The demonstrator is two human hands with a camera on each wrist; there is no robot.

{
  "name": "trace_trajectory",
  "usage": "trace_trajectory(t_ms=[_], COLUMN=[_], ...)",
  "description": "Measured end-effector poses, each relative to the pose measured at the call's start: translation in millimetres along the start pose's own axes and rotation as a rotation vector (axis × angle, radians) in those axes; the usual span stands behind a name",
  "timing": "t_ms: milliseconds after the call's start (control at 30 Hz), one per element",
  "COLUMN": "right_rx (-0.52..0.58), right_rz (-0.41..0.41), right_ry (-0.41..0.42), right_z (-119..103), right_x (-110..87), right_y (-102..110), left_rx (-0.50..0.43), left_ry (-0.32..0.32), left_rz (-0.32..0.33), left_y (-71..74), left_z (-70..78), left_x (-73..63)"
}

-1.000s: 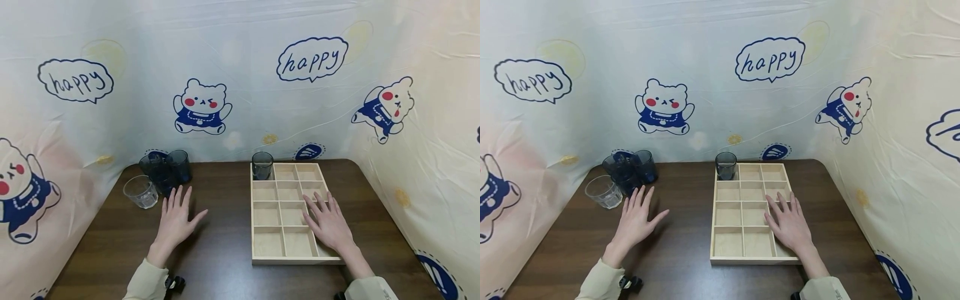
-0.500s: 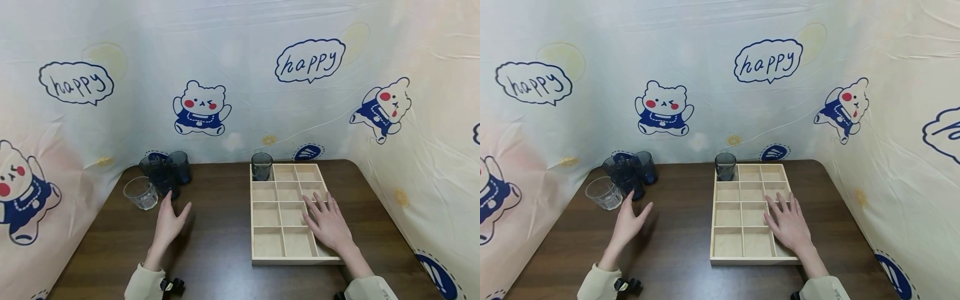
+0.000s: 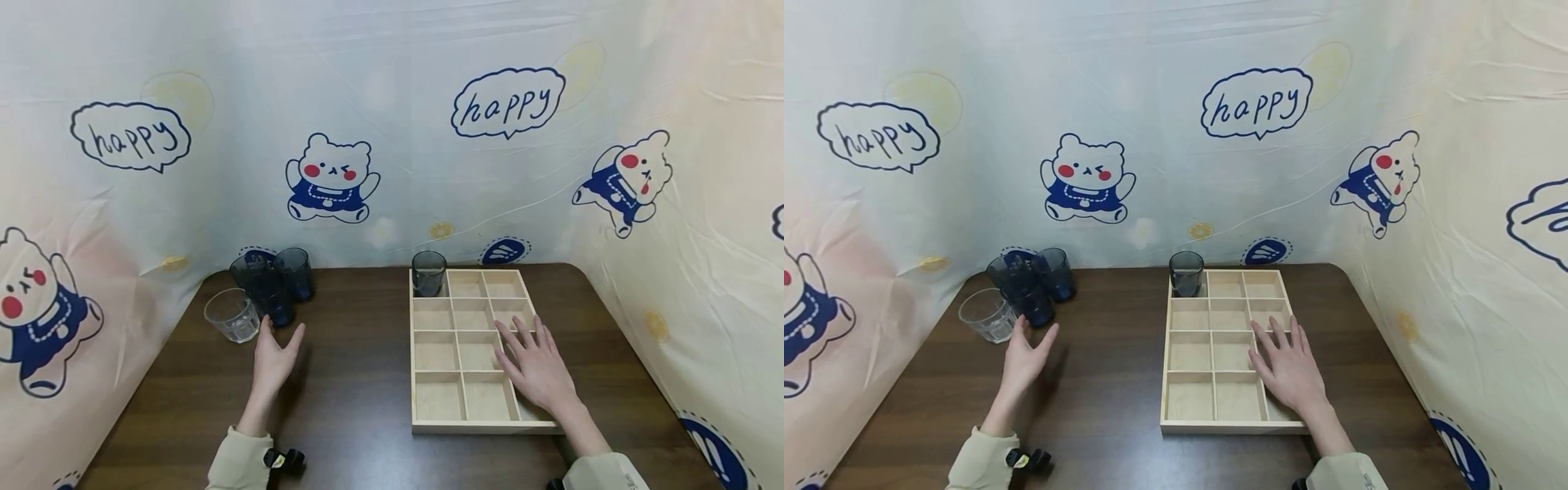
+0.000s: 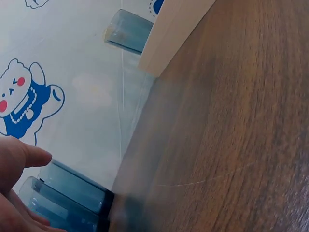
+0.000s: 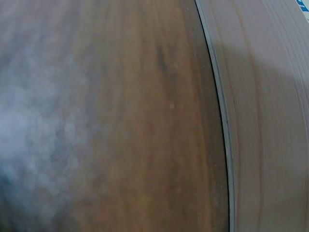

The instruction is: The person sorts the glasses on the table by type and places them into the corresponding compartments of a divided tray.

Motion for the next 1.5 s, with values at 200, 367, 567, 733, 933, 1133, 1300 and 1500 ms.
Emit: trace_trajectory(t_ms=[200, 367, 567, 733, 933, 1133, 1300, 1500], right_rx=[-0.002, 0.0, -0.001, -0.001, 0.004, 0.008, 0.012, 0.007], right_rz=[-0.001, -0.001, 0.01, 0.01, 0.021, 0.024, 0.017, 0.017], right_ry=[-0.004, 0.0, 0.004, 0.005, 0.008, 0.013, 0.007, 0.003], right_z=[-0.4, -0.5, -1.0, -1.8, -0.7, 0.4, 1.0, 0.8], right_x=[-1.1, -1.3, -1.3, -1.0, 0.1, 0.9, 0.5, -0.2], right_y=[-1.6, -2.8, -1.7, -0.6, -1.5, -4.0, -4.2, -2.8], left_rx=[-0.034, -0.066, -0.096, -0.152, -0.169, -0.187, -0.206, -0.26], left_ry=[0.017, 0.014, -0.012, -0.001, -0.029, -0.015, 0.017, -0.03], left_rz=[0.015, 0.041, 0.082, 0.114, 0.174, 0.2, 0.21, 0.262], left_y=[0.9, 1.5, 5.1, 3.6, -7.3, -12.8, -6.7, -6.7], left_z=[-4.6, -0.4, 27.2, 33.7, 3.8, -3.9, 36.0, 41.2], left_x=[5.1, 6.2, -6.2, -8.2, 18.5, 28.2, 6.0, 7.4])
Point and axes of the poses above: each hand's wrist, its own x-axis towards the middle knuckle, its own y-axis out of the back of the hand, z = x × y, the point moved 4 cm from there along x, towards the middle knuckle, and after that the axes turned 5 degrees about -x, right-handed, at the moved point
